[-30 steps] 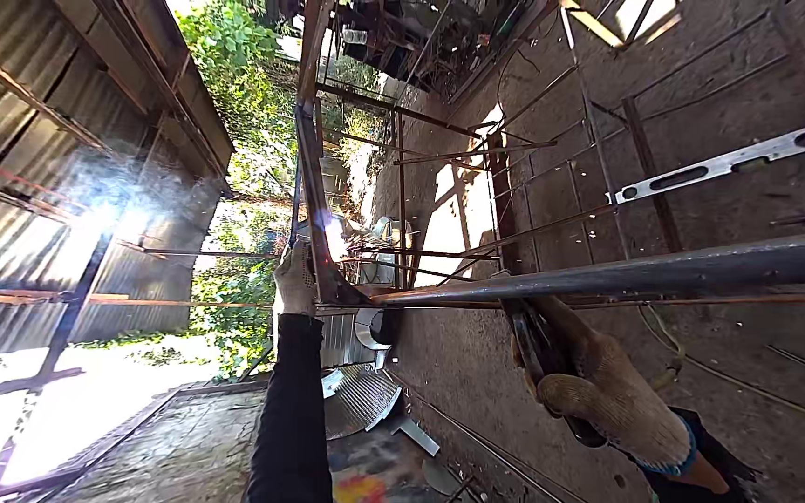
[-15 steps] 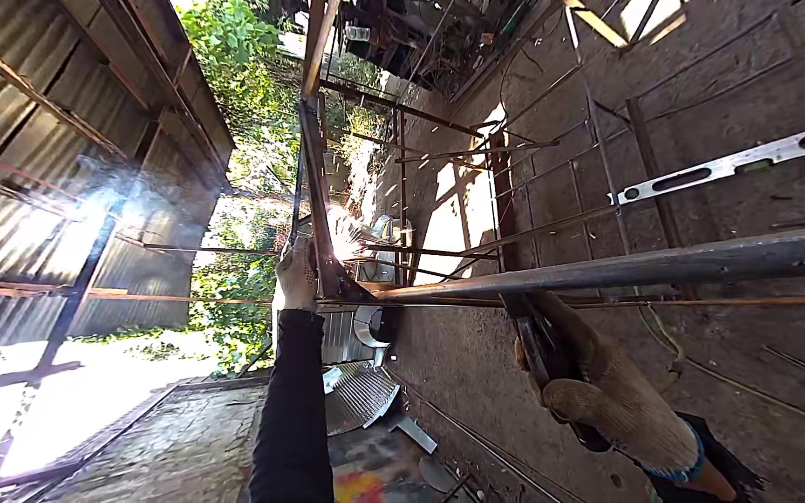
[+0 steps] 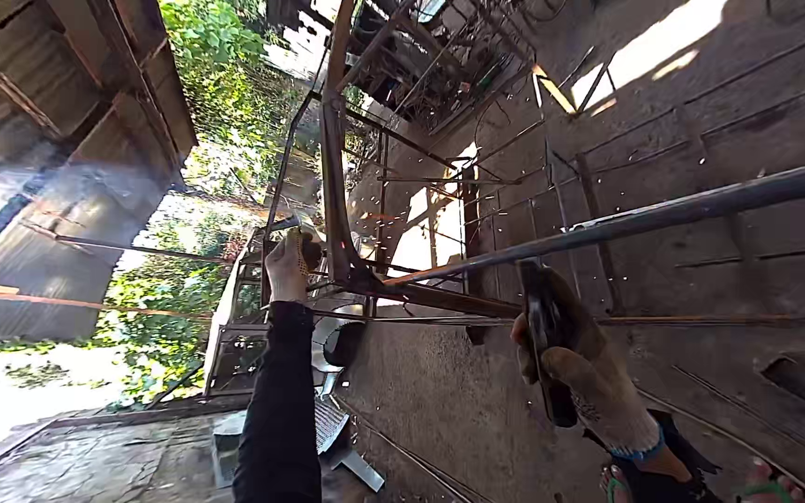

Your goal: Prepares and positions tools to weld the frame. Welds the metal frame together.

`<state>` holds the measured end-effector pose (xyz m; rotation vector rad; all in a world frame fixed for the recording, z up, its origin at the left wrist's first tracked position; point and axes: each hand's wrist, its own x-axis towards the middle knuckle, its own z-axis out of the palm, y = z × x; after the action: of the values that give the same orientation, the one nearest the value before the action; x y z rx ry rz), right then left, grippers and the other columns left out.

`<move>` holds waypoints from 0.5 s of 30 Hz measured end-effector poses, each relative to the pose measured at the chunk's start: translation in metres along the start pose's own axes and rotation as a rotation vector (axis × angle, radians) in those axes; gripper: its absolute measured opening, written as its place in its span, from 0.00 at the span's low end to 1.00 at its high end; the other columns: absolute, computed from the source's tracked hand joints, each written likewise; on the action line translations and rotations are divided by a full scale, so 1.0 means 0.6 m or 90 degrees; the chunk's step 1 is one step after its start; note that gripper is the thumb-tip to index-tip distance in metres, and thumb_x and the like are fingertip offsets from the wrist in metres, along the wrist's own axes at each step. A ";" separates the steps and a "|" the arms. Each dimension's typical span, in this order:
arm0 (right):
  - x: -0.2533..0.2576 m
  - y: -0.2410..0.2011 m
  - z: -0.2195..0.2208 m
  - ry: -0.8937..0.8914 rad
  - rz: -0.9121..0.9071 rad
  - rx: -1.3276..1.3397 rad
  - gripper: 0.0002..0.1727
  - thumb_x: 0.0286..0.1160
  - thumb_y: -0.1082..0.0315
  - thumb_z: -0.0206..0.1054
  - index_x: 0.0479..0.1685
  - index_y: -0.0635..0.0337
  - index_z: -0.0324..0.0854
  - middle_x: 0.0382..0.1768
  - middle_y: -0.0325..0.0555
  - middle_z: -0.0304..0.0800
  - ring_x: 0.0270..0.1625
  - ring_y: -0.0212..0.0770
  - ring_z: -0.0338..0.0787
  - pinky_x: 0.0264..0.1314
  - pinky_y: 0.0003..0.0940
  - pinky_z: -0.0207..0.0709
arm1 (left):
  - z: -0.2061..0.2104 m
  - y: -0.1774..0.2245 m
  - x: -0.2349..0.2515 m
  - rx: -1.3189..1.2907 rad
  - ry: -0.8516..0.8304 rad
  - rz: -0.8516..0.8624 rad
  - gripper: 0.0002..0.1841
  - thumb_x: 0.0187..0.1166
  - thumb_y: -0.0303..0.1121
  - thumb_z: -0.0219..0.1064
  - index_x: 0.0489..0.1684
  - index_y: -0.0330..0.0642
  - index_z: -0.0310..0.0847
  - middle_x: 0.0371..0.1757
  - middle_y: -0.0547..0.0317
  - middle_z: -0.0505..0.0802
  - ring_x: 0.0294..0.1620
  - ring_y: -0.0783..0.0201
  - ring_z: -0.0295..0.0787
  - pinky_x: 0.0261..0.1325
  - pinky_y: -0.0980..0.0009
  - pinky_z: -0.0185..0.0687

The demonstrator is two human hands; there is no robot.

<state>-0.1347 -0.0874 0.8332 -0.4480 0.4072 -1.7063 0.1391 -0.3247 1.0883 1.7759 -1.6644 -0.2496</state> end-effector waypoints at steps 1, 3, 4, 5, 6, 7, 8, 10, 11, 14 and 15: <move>-0.005 -0.002 0.000 0.038 -0.021 0.004 0.65 0.58 0.38 0.82 0.96 0.50 0.45 0.45 0.51 0.90 0.28 0.43 0.89 0.25 0.37 0.88 | 0.002 0.005 0.000 -0.021 0.000 0.002 0.25 0.91 0.55 0.55 0.55 0.42 0.88 0.40 0.58 0.96 0.36 0.64 0.94 0.45 0.60 0.92; -0.026 -0.013 -0.016 0.099 -0.037 0.006 0.65 0.58 0.38 0.82 0.96 0.47 0.43 0.47 0.52 0.89 0.29 0.45 0.91 0.26 0.38 0.89 | -0.001 0.011 -0.003 -0.046 0.004 0.003 0.26 0.91 0.54 0.55 0.53 0.39 0.88 0.38 0.58 0.95 0.35 0.64 0.93 0.45 0.60 0.92; -0.040 -0.020 -0.027 0.130 -0.039 -0.019 0.65 0.59 0.39 0.82 0.96 0.46 0.42 0.50 0.53 0.89 0.29 0.46 0.91 0.26 0.39 0.90 | -0.005 0.008 -0.003 -0.056 -0.004 0.007 0.27 0.91 0.55 0.54 0.54 0.39 0.87 0.38 0.57 0.96 0.35 0.63 0.94 0.45 0.59 0.93; -0.056 -0.027 -0.039 0.158 -0.043 -0.059 0.64 0.61 0.39 0.81 0.96 0.46 0.41 0.53 0.54 0.88 0.30 0.46 0.91 0.26 0.39 0.90 | -0.008 0.007 -0.003 -0.062 -0.011 0.011 0.27 0.91 0.55 0.53 0.55 0.39 0.87 0.39 0.57 0.96 0.35 0.63 0.93 0.45 0.58 0.92; -0.073 -0.035 -0.046 0.194 -0.041 -0.116 0.64 0.62 0.38 0.80 0.96 0.47 0.40 0.53 0.53 0.87 0.28 0.46 0.90 0.25 0.39 0.89 | -0.010 0.006 -0.001 -0.060 -0.014 0.011 0.27 0.90 0.56 0.54 0.55 0.40 0.87 0.39 0.58 0.96 0.36 0.63 0.94 0.45 0.58 0.92; -0.093 -0.044 -0.049 0.232 -0.031 -0.178 0.64 0.62 0.38 0.79 0.96 0.48 0.39 0.52 0.51 0.88 0.28 0.46 0.91 0.25 0.39 0.90 | -0.014 0.005 0.000 -0.047 -0.022 0.006 0.27 0.89 0.57 0.54 0.56 0.41 0.87 0.41 0.58 0.96 0.37 0.64 0.94 0.46 0.58 0.92; -0.114 -0.053 -0.051 0.260 -0.017 -0.230 0.62 0.66 0.40 0.76 0.97 0.48 0.37 0.51 0.50 0.87 0.28 0.45 0.91 0.25 0.40 0.90 | -0.018 0.004 0.003 -0.034 -0.030 0.003 0.27 0.89 0.58 0.54 0.56 0.42 0.87 0.42 0.58 0.95 0.38 0.64 0.93 0.47 0.58 0.91; -0.158 -0.071 -0.051 0.301 0.006 -0.288 0.53 0.76 0.49 0.68 0.97 0.47 0.35 0.47 0.47 0.86 0.28 0.44 0.90 0.26 0.40 0.90 | -0.022 -0.004 0.018 -0.011 -0.044 0.023 0.26 0.88 0.58 0.56 0.56 0.44 0.88 0.43 0.59 0.95 0.39 0.66 0.93 0.48 0.59 0.91; -0.183 -0.078 -0.050 0.321 0.008 -0.314 0.49 0.80 0.52 0.63 0.96 0.48 0.36 0.45 0.48 0.86 0.28 0.44 0.91 0.26 0.41 0.91 | -0.024 -0.012 0.023 0.022 -0.047 0.047 0.25 0.88 0.55 0.57 0.54 0.43 0.88 0.43 0.58 0.95 0.40 0.65 0.93 0.49 0.58 0.92; -0.263 -0.101 -0.045 0.342 0.004 -0.412 0.46 0.86 0.51 0.58 0.97 0.48 0.33 0.47 0.50 0.87 0.32 0.46 0.92 0.31 0.42 0.92 | -0.032 -0.050 0.017 0.204 -0.096 0.077 0.14 0.82 0.33 0.64 0.51 0.28 0.86 0.52 0.33 0.90 0.55 0.41 0.88 0.61 0.39 0.78; -0.285 -0.108 -0.040 0.356 0.005 -0.435 0.47 0.85 0.50 0.60 0.97 0.47 0.33 0.48 0.50 0.86 0.33 0.47 0.92 0.33 0.43 0.92 | -0.041 -0.064 0.014 0.292 -0.148 0.046 0.17 0.82 0.31 0.65 0.60 0.26 0.83 0.62 0.28 0.87 0.66 0.37 0.84 0.71 0.38 0.72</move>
<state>-0.1743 0.0929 0.8329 -0.4425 1.4165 -1.6371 0.1855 -0.3263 1.0865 2.0728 -2.0744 -0.0417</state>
